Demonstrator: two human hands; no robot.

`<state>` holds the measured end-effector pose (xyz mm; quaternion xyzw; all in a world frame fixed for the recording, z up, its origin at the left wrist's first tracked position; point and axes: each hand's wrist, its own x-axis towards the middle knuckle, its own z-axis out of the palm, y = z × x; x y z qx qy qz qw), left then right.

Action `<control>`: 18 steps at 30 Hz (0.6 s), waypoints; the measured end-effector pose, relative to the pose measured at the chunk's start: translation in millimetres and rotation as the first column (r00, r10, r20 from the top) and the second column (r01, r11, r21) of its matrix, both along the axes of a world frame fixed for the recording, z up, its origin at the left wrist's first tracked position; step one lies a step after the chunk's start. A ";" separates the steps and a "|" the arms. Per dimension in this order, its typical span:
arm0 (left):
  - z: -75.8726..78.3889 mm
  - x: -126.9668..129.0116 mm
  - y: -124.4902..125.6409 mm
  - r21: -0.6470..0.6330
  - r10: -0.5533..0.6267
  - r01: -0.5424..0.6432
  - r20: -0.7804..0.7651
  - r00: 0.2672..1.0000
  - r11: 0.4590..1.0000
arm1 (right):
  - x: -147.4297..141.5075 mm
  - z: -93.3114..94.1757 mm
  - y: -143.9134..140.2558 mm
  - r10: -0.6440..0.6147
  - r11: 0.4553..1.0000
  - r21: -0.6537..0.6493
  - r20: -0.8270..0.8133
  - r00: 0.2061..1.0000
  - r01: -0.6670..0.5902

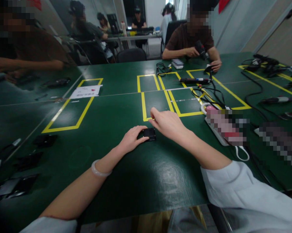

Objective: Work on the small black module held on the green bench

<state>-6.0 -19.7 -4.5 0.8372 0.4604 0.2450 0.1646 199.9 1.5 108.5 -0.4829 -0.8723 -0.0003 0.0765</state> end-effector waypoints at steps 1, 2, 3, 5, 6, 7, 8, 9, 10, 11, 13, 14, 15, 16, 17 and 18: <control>0.1 0.1 0.0 -0.001 -0.001 0.001 0.000 1.000 1.000 | -0.1 -0.2 0.4 -0.005 1.000 0.003 0.012 1.000 0.005; 0.3 0.2 0.0 -0.002 -0.003 0.003 0.000 1.000 1.000 | -0.2 -0.4 0.6 -0.008 1.000 0.006 0.020 1.000 0.008; 0.6 0.3 0.0 -0.003 -0.003 0.003 0.001 1.000 1.000 | -0.2 -0.6 0.6 -0.008 1.000 0.009 0.020 1.000 0.008; 1.1 0.4 -0.1 -0.005 -0.003 0.003 -0.001 1.000 1.000 | -0.1 -0.8 0.1 -0.001 1.000 0.013 0.001 1.000 0.001; 1.3 0.4 -0.1 -0.004 -0.003 0.003 -0.003 1.000 1.000 | 0.0 -0.7 -0.4 0.003 1.000 0.014 -0.010 1.000 -0.003; 1.4 0.4 -0.1 -0.004 -0.002 0.002 -0.005 1.000 1.000 | 0.0 -0.5 -0.9 0.007 1.000 0.012 -0.018 1.000 -0.007; 1.5 0.3 0.0 -0.004 -0.002 0.002 -0.007 1.000 1.000 | 0.0 -0.1 -1.4 0.010 1.000 0.008 -0.025 1.000 -0.010; 1.5 0.2 0.1 -0.004 -0.001 0.001 -0.009 1.000 1.000 | -0.1 0.2 -1.8 0.010 1.000 0.004 -0.028 1.000 -0.010; 1.5 0.1 0.1 -0.003 0.000 0.000 -0.010 1.000 1.000 | -0.3 0.5 -2.1 0.009 1.000 0.000 -0.027 1.000 -0.009; 1.5 0.1 0.2 -0.004 0.001 -0.001 -0.009 1.000 1.000 | -0.6 0.8 -2.1 0.006 1.000 -0.001 -0.022 1.000 -0.006; 1.9 0.2 0.2 -0.010 0.000 0.000 -0.009 1.000 1.000 | -1.0 1.0 -1.9 0.001 1.000 0.002 -0.003 1.000 -0.001; 2.2 0.3 0.1 -0.013 0.000 0.000 -0.009 1.000 1.000 | -1.2 1.0 -1.8 -0.001 1.000 0.004 0.006 1.000 0.001; 2.6 0.5 0.0 -0.015 0.000 -0.001 -0.008 1.000 1.000 | -1.3 1.0 -1.6 -0.003 1.000 0.004 0.010 1.000 0.003; 2.9 0.6 -0.1 -0.016 0.000 0.000 -0.007 1.000 1.000 | -1.3 1.0 -1.6 -0.002 1.000 0.002 0.008 1.000 0.002; 3.2 0.8 -0.3 -0.014 0.000 0.000 -0.006 1.000 1.000 | -1.3 1.1 -1.6 0.000 1.000 -0.002 0.002 1.000 0.000; 3.3 0.9 -0.4 -0.012 -0.001 0.001 -0.004 1.000 1.000 | -1.2 1.2 -1.7 0.001 1.000 -0.006 -0.004 1.000 -0.001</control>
